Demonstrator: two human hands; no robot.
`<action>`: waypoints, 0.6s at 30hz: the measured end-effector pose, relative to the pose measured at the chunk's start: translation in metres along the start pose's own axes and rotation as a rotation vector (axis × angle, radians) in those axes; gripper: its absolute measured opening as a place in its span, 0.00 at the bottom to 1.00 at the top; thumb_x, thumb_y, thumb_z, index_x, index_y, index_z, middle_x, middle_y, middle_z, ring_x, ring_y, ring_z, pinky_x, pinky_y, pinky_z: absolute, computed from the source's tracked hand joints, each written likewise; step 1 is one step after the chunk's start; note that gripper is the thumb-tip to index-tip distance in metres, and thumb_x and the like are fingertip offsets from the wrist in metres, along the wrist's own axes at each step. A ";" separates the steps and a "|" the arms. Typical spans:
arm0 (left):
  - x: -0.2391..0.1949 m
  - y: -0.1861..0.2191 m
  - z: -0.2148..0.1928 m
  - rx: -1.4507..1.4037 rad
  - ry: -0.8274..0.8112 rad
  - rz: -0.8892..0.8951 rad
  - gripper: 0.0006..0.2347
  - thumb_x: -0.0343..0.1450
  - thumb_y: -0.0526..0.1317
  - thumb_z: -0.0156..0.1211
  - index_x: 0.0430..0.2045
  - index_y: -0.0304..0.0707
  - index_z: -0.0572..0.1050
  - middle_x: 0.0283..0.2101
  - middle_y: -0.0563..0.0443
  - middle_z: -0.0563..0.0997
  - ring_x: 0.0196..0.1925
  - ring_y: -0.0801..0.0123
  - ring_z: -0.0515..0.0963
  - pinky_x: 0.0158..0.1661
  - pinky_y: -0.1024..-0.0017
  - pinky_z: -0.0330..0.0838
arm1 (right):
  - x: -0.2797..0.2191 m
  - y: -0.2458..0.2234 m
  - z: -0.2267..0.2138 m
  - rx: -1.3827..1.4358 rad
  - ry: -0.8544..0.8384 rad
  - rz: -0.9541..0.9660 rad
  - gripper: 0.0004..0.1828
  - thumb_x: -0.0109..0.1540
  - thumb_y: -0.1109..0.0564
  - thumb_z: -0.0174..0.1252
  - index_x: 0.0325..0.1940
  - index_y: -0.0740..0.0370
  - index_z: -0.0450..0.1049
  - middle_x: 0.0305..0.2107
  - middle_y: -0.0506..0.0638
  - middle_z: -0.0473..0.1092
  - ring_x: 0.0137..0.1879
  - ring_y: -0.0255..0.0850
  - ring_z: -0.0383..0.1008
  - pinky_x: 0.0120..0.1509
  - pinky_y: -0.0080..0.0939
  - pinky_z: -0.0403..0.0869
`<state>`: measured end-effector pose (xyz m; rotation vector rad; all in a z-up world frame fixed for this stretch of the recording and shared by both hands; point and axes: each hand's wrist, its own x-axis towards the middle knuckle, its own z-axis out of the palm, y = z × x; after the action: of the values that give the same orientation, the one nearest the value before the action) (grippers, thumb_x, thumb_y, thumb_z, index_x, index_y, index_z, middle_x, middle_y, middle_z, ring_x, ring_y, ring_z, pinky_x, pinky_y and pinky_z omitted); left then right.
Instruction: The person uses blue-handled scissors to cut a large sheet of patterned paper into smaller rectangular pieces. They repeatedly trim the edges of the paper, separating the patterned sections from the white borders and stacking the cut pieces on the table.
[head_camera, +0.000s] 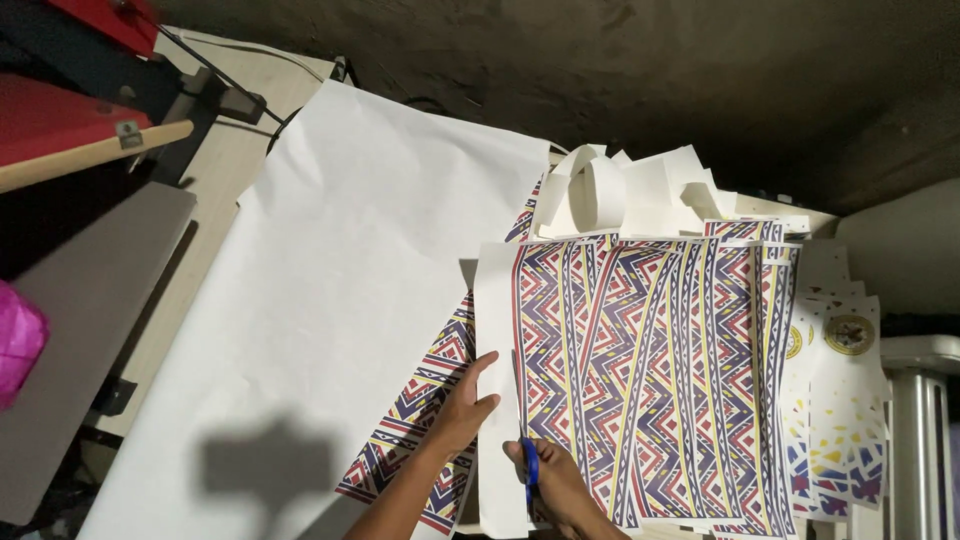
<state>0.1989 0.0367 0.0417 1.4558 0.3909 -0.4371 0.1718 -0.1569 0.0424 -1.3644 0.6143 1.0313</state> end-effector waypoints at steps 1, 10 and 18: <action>0.001 -0.002 0.000 0.011 -0.006 0.008 0.28 0.73 0.30 0.52 0.71 0.47 0.55 0.77 0.51 0.53 0.80 0.64 0.44 0.73 0.62 0.45 | 0.007 0.010 -0.004 -0.008 -0.016 -0.078 0.22 0.58 0.44 0.73 0.30 0.61 0.70 0.17 0.41 0.59 0.21 0.30 0.54 0.25 0.33 0.55; 0.001 -0.011 0.000 -0.058 -0.049 0.043 0.29 0.71 0.29 0.53 0.70 0.45 0.56 0.77 0.49 0.55 0.80 0.64 0.48 0.72 0.64 0.49 | -0.002 -0.026 0.007 0.141 -0.013 0.008 0.20 0.57 0.45 0.71 0.34 0.61 0.72 0.15 0.43 0.63 0.16 0.34 0.55 0.20 0.35 0.55; -0.004 0.010 -0.006 -0.026 -0.050 0.007 0.28 0.72 0.30 0.54 0.69 0.45 0.58 0.76 0.50 0.58 0.79 0.64 0.52 0.72 0.64 0.51 | 0.021 -0.013 0.001 0.095 -0.019 -0.044 0.16 0.58 0.49 0.72 0.35 0.64 0.76 0.16 0.41 0.62 0.19 0.31 0.54 0.22 0.32 0.55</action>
<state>0.2003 0.0431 0.0518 1.4178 0.3498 -0.4605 0.1929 -0.1497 0.0310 -1.2783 0.6089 0.9664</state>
